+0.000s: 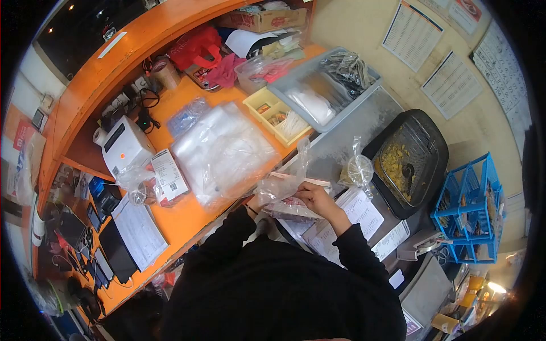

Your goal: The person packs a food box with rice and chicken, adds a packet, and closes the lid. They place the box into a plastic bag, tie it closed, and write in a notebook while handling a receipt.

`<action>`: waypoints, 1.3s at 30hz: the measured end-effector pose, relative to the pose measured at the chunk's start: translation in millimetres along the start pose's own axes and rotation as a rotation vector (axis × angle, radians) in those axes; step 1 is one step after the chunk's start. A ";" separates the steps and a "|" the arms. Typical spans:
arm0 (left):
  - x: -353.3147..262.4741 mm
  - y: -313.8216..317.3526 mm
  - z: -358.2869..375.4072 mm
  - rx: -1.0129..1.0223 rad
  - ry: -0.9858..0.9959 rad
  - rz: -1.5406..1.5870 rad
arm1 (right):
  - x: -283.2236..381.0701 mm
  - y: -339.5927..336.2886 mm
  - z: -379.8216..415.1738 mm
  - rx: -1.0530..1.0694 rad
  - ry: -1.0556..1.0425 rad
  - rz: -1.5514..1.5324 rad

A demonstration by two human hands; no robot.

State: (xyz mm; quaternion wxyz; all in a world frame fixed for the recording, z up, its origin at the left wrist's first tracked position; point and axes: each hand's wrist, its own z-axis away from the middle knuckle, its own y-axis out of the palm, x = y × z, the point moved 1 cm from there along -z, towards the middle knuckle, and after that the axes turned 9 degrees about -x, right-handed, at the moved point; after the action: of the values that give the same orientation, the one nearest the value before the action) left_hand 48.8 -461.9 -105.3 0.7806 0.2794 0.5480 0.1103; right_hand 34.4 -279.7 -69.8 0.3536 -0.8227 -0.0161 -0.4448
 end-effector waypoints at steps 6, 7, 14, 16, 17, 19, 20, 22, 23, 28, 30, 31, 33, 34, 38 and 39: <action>0.0 1.5 -1.8 0.026 0.050 -0.117 | 2.4 3.4 -3.2 0.050 -0.112 0.100; 5.3 -2.6 -2.5 -0.017 0.086 -0.181 | 3.7 3.3 -2.6 0.069 -0.127 0.128; 31.9 -18.7 -1.1 -0.149 0.344 -0.559 | 7.5 18.6 7.2 -0.020 -0.196 0.194; 25.1 -12.0 3.5 -0.121 0.240 -0.394 | 5.9 18.5 13.1 -0.072 -0.158 0.152; 25.9 -13.9 3.2 -0.119 0.157 -0.336 | 4.5 18.2 16.4 -0.099 -0.140 0.132; 23.3 -9.3 2.7 -0.119 0.045 -0.259 | -4.0 20.9 28.8 -0.315 0.070 -0.042; 19.9 0.5 2.3 -0.120 0.014 -0.240 | -8.5 21.7 33.5 -0.421 0.177 -0.130; 19.7 10.7 0.1 -0.117 0.109 -0.302 | -14.6 20.9 36.8 -0.535 0.256 -0.149; 21.5 13.5 1.0 -0.111 0.233 -0.382 | -15.8 20.0 38.2 -0.593 0.297 -0.158; 7.6 23.7 6.2 0.064 0.331 -0.460 | -20.7 6.8 31.5 -0.470 0.156 -0.028; 9.8 21.2 2.3 0.172 0.279 -0.419 | -25.6 -0.3 28.7 -0.393 0.118 0.014; 10.4 19.9 0.9 0.165 0.226 -0.454 | -28.4 -3.4 28.0 -0.365 0.137 0.005; 12.9 17.1 -1.7 0.150 0.118 -0.522 | -31.6 -8.2 26.3 -0.329 0.208 0.009; 18.4 12.0 -5.1 0.131 0.144 -0.591 | -31.6 -11.2 25.1 -0.320 0.260 0.022; 26.1 5.3 -10.5 0.025 0.039 -0.536 | -16.1 -17.0 21.4 -0.220 0.333 0.004; 23.4 8.7 -7.8 -0.008 -0.042 -0.440 | -12.2 -12.9 22.0 -0.267 0.308 -0.002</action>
State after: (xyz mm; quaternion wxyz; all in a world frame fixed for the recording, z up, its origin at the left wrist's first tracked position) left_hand 51.6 -441.1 -120.9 0.7983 0.1522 0.5789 -0.0661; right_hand 38.5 -253.4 -79.4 0.2394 -0.7844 0.0966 -0.5640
